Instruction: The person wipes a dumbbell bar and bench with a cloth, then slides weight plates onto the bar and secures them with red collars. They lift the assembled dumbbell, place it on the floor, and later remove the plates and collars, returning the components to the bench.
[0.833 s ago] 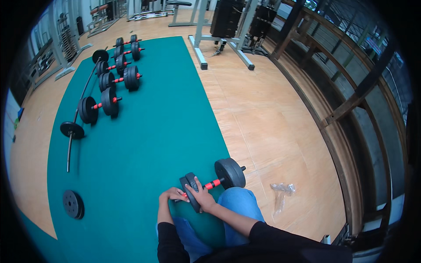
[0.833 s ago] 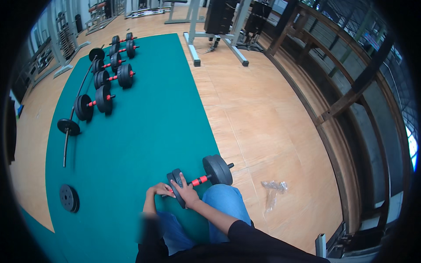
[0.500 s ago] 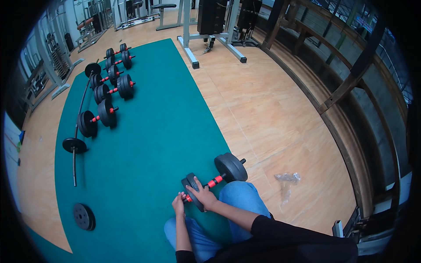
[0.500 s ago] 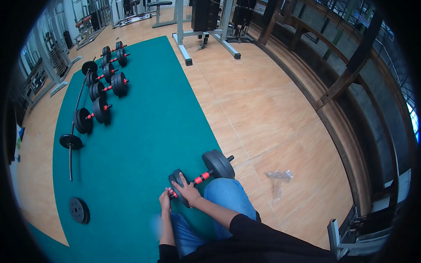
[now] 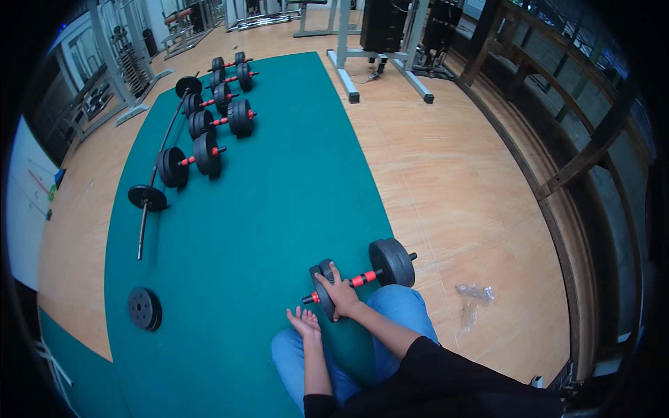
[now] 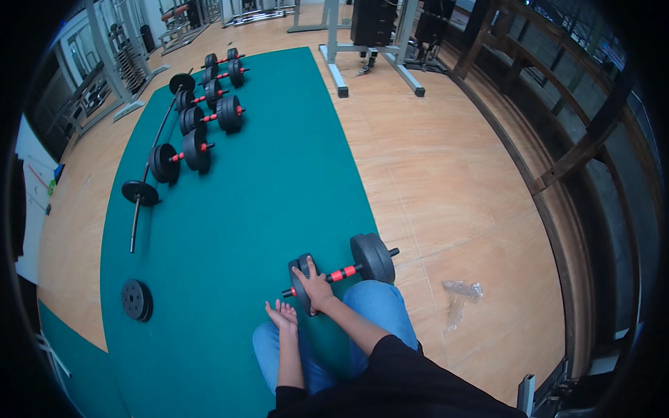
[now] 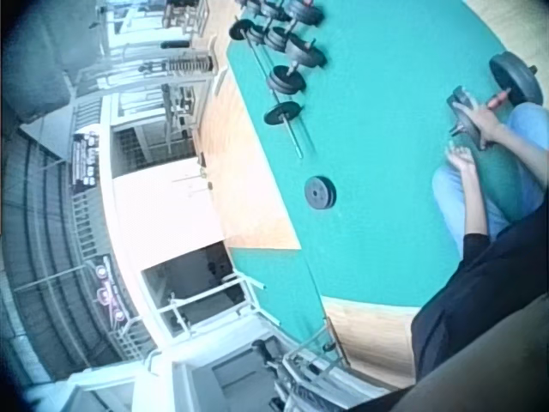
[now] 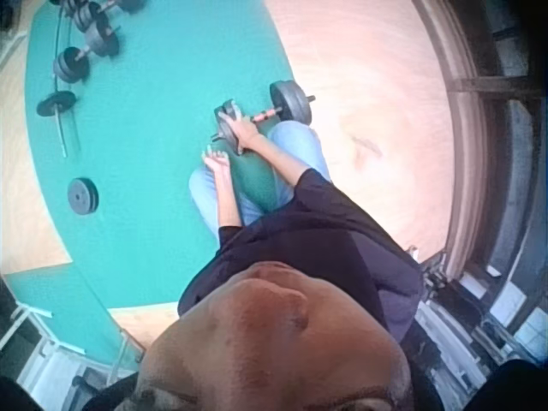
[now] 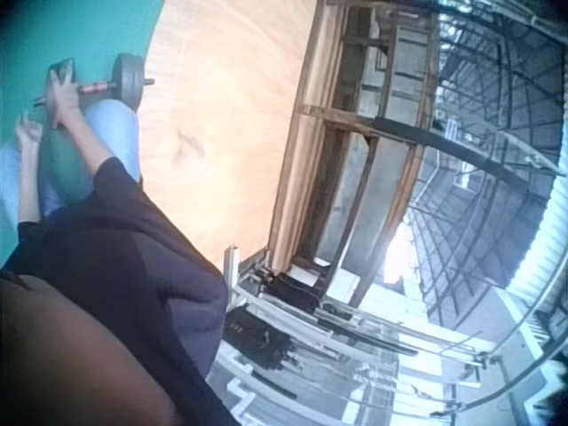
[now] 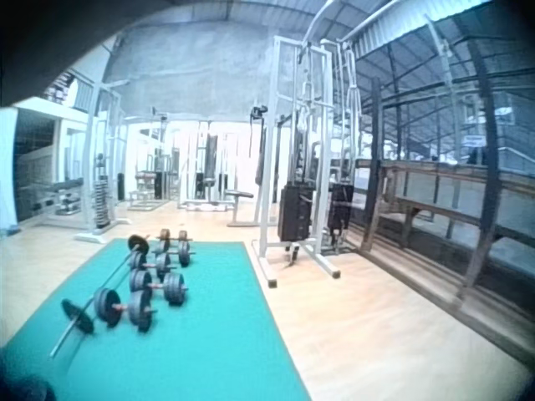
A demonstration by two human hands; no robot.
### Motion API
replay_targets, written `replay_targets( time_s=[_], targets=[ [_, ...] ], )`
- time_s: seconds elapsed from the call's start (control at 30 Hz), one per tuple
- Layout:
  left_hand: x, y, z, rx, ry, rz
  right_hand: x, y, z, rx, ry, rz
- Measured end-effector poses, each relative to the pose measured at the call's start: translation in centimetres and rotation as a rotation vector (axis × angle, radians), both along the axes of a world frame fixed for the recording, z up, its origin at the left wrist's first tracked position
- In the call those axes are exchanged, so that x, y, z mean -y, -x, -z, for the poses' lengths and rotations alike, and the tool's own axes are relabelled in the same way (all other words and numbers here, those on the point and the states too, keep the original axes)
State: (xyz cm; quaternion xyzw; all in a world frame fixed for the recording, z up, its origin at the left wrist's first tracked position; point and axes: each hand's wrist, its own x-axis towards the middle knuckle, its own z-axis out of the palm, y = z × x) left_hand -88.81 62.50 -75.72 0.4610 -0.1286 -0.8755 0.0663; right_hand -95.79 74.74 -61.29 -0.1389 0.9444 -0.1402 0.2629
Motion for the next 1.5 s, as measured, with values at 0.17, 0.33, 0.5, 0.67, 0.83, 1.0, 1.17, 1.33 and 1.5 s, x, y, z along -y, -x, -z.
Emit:
replay_targets(
  time_s=[0.17,0.33,0.5,0.67,0.83,1.0,1.17,1.33,1.5],
  targets=[
    [0.1,2.1,-1.6,0.098,0.136,0.246,0.0,1.3,0.0,0.044,0.031,-0.007],
    [1.1,2.0,-0.2,0.202,0.165,0.346,0.3,2.7,0.0,0.078,0.013,-0.014],
    [1.4,5.1,1.2,-0.09,-0.139,0.29,0.4,3.5,1.0,0.093,0.011,-0.044],
    [2.2,4.0,-7.3,-0.128,0.297,0.272,0.4,5.2,1.9,0.108,-0.03,-0.041],
    [0.6,5.6,-5.9,0.321,1.415,0.901,1.0,5.4,1.4,0.124,-0.068,-0.086],
    [1.9,4.8,-6.2,-0.055,1.836,1.685,0.9,6.1,1.4,0.156,-0.048,-0.092],
    [1.6,6.9,-5.5,-0.115,2.048,1.735,1.5,6.4,-0.1,0.199,-0.113,-0.104],
    [7.0,16.1,-6.9,-0.121,2.176,1.383,1.0,6.8,-0.2,0.195,-0.081,-0.123],
    [7.5,16.9,-10.0,-0.129,1.721,1.837,1.0,6.3,0.3,0.183,-0.027,-0.124]
  ],
)
